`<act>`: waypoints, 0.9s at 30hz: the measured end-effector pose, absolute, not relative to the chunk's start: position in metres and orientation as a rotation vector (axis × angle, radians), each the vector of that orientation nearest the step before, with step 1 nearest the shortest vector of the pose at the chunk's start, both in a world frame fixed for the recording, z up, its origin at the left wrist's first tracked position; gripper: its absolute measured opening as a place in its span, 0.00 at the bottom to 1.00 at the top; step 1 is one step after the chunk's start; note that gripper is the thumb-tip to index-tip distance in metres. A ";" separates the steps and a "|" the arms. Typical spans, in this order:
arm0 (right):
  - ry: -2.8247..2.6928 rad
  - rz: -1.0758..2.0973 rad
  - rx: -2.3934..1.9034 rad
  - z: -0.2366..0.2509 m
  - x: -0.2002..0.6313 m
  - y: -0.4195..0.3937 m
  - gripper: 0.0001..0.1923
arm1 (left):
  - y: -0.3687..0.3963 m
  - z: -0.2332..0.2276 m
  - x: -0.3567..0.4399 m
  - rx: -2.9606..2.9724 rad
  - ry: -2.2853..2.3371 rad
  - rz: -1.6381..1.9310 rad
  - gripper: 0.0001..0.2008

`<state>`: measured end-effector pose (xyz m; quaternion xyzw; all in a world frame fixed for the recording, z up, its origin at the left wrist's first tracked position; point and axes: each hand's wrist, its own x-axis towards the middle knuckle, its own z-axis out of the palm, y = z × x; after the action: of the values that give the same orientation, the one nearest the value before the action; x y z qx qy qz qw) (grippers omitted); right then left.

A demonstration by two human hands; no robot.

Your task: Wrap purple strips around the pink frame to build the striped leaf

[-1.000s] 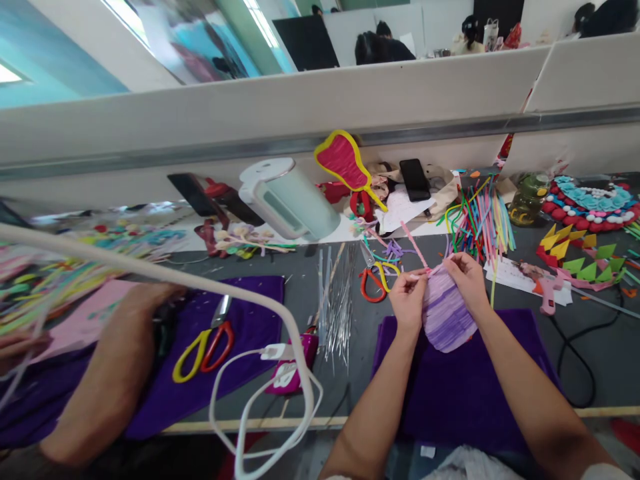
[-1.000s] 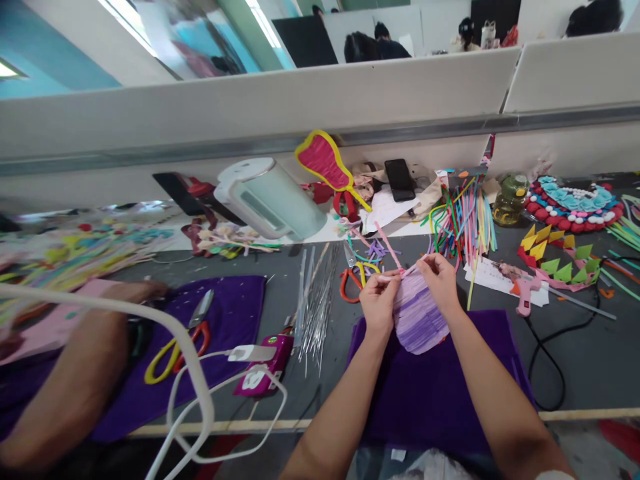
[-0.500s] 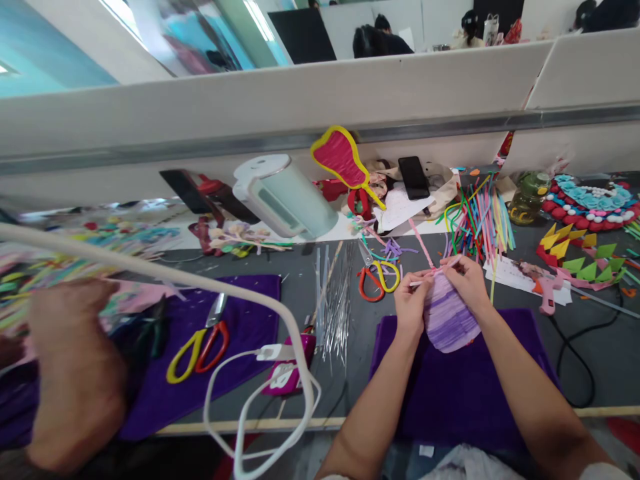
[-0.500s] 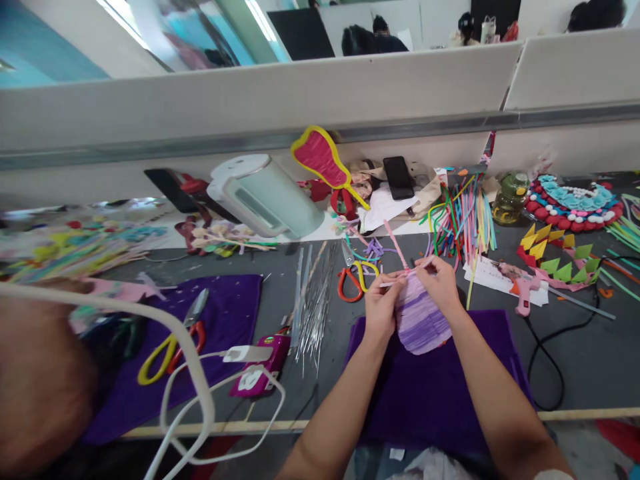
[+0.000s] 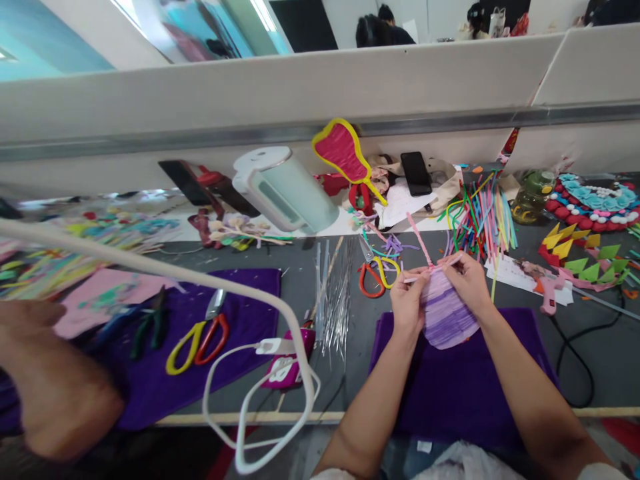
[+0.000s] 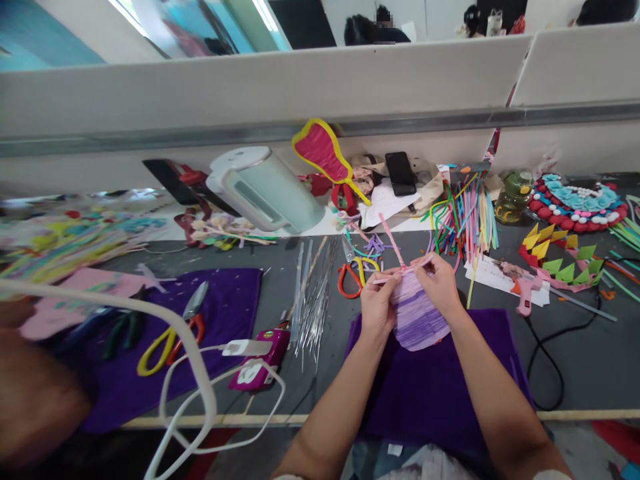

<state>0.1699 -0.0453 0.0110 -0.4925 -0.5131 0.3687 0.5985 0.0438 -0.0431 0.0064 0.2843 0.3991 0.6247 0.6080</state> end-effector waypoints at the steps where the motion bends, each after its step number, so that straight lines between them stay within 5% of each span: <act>1: -1.191 0.844 -1.137 0.012 0.169 -0.046 0.03 | -0.044 0.006 0.044 0.672 0.930 1.461 0.14; 6: -1.216 0.769 -1.166 0.015 0.164 -0.048 0.04 | -0.043 0.006 0.044 0.607 0.974 1.487 0.15; 13: -1.240 0.700 -1.159 0.021 0.163 -0.052 0.03 | -0.039 0.008 0.035 0.554 0.924 1.071 0.15; 27: -1.208 0.929 -1.106 0.027 0.164 -0.052 0.07 | -0.037 0.007 0.029 0.586 0.976 1.276 0.13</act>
<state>0.1637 -0.0516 0.0269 -0.4748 -0.5187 0.3989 0.5886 0.0287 -0.0368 0.0074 0.2586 0.4308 0.5629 0.6562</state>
